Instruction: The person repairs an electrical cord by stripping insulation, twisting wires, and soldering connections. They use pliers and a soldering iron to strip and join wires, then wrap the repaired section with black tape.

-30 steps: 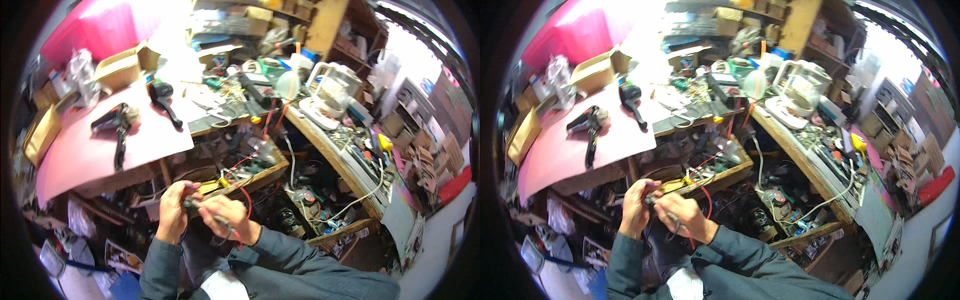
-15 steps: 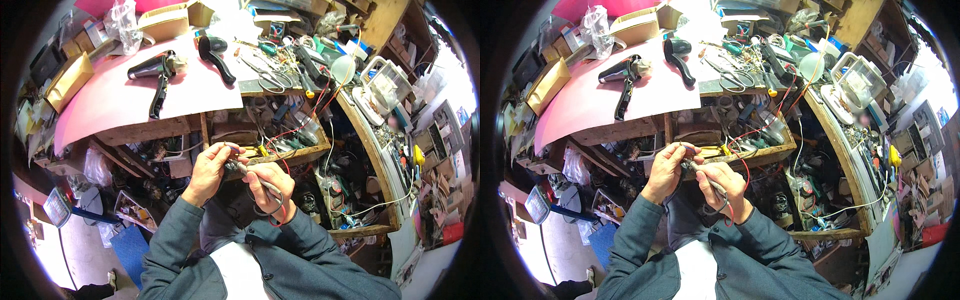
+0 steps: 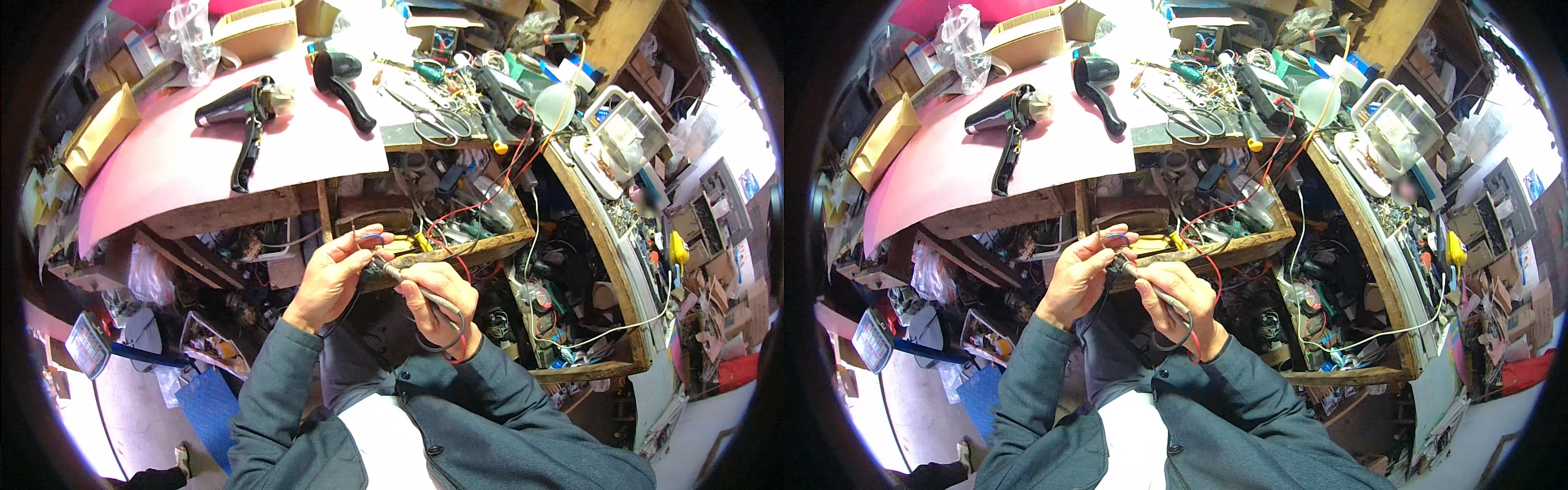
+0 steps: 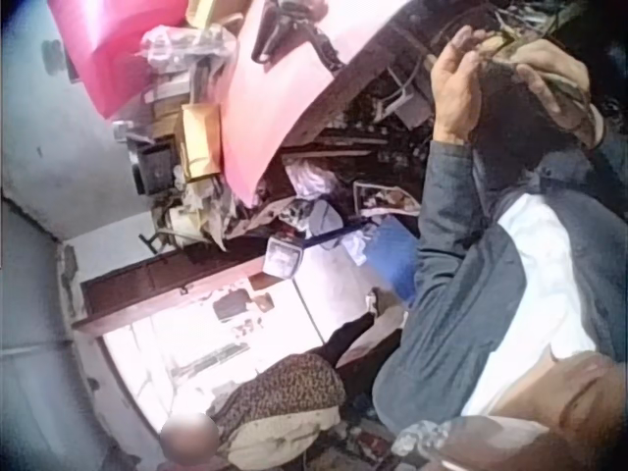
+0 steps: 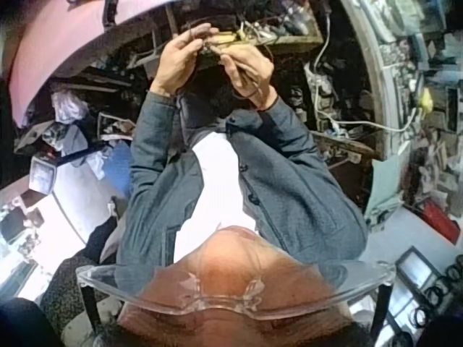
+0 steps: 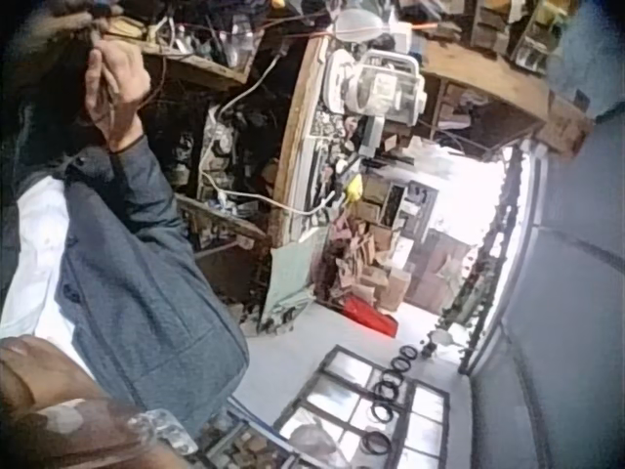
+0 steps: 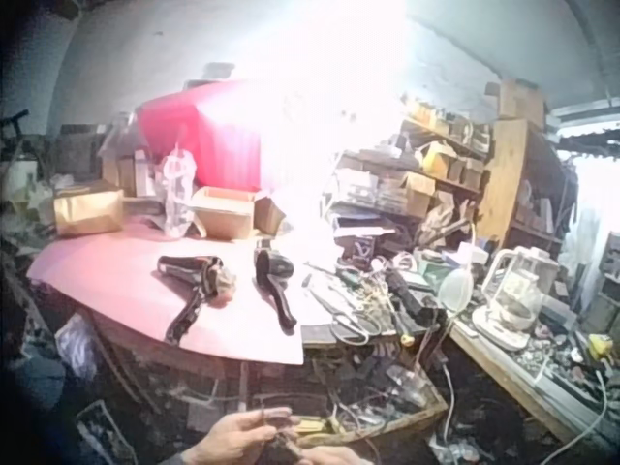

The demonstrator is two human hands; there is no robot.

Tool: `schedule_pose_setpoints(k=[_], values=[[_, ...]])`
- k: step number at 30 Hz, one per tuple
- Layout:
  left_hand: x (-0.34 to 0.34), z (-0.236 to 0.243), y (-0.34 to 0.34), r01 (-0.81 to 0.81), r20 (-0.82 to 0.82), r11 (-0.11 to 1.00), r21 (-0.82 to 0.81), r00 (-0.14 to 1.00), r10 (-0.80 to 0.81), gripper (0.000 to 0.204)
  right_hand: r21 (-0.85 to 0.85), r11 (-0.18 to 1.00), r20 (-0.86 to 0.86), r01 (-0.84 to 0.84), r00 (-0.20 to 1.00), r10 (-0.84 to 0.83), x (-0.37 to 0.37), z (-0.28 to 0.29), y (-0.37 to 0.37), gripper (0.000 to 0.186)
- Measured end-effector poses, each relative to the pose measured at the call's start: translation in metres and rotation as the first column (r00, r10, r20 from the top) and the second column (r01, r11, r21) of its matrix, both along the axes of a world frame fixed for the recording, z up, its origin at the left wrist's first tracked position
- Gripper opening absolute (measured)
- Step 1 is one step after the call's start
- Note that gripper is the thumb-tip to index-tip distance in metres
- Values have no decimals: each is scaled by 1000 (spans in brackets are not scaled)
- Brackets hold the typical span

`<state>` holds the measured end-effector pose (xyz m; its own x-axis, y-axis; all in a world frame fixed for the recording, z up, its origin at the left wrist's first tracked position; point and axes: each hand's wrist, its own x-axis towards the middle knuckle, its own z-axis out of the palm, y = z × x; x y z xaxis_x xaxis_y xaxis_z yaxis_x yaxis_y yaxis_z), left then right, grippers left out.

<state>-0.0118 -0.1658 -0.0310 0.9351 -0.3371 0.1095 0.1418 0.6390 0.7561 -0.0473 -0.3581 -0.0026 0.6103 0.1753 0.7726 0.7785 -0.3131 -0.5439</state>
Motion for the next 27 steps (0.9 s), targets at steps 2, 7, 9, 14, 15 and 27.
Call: schedule_pose_setpoints(k=[2,7,9,14,15,27], values=[[0,-1,0,-10,-10,1000,4,1000,10,45,-12,1000,2,1,1000,-1,0,0,-1,21],[1,0,0,-19,-36,1000,8,999,20,46,-7,1000,-31,-28,999,27,1,5,-7,31],[1,0,-2,-26,-30,999,19,999,27,45,5,999,-52,-54,997,54,-1,6,-11,31],[4,-3,2,-8,-39,1000,-30,999,7,46,-35,998,-36,-42,998,41,1,10,-10,22],[6,-3,2,6,-37,999,-40,999,-7,46,-31,999,-38,-42,998,40,2,11,-11,21],[6,-3,7,-14,-81,999,-52,997,10,49,-80,995,40,-54,998,57,0,4,-10,19]])
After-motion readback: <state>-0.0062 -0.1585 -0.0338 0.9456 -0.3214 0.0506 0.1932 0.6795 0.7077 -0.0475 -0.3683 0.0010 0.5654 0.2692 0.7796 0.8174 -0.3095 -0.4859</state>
